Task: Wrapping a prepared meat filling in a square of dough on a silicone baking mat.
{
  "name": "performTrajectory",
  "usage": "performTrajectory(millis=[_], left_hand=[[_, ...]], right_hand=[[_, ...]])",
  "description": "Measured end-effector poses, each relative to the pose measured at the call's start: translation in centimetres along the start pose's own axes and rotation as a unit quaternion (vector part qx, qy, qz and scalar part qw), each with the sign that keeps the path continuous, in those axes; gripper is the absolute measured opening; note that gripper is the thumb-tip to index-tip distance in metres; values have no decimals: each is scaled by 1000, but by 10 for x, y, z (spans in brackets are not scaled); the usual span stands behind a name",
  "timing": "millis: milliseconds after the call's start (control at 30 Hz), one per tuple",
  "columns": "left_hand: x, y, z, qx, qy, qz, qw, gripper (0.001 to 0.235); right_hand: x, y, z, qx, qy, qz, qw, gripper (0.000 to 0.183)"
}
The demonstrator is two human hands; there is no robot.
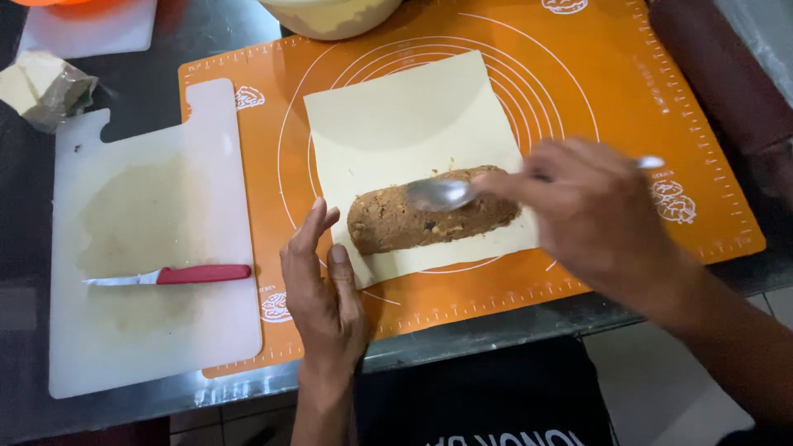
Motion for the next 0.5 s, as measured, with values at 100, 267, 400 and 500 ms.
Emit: performTrajectory(millis=[100, 267, 400, 500], left_hand=[[1, 1, 0, 2, -1, 4, 1000, 42], [3, 0, -1, 9, -8, 6, 1000, 43], [3, 0, 3, 5, -19, 7, 1000, 44], [3, 1, 4, -3, -36, 18, 999, 45]], right_hand=[[37, 1, 14, 81, -46, -5, 996, 37], [83, -6, 1, 32, -189, 45, 980, 39], [67, -10, -46, -35, -161, 185, 969, 39], [39, -1, -93, -47, -104, 226, 967, 51]])
Point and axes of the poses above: each hand's wrist, its own x-axis towards the middle knuckle, its own y-axis out of the palm, z = x × y, the point moved 6 cm from there along x, towards the middle knuckle, and after that the axes turned 5 degrees about -y, right-handed, at the moved point
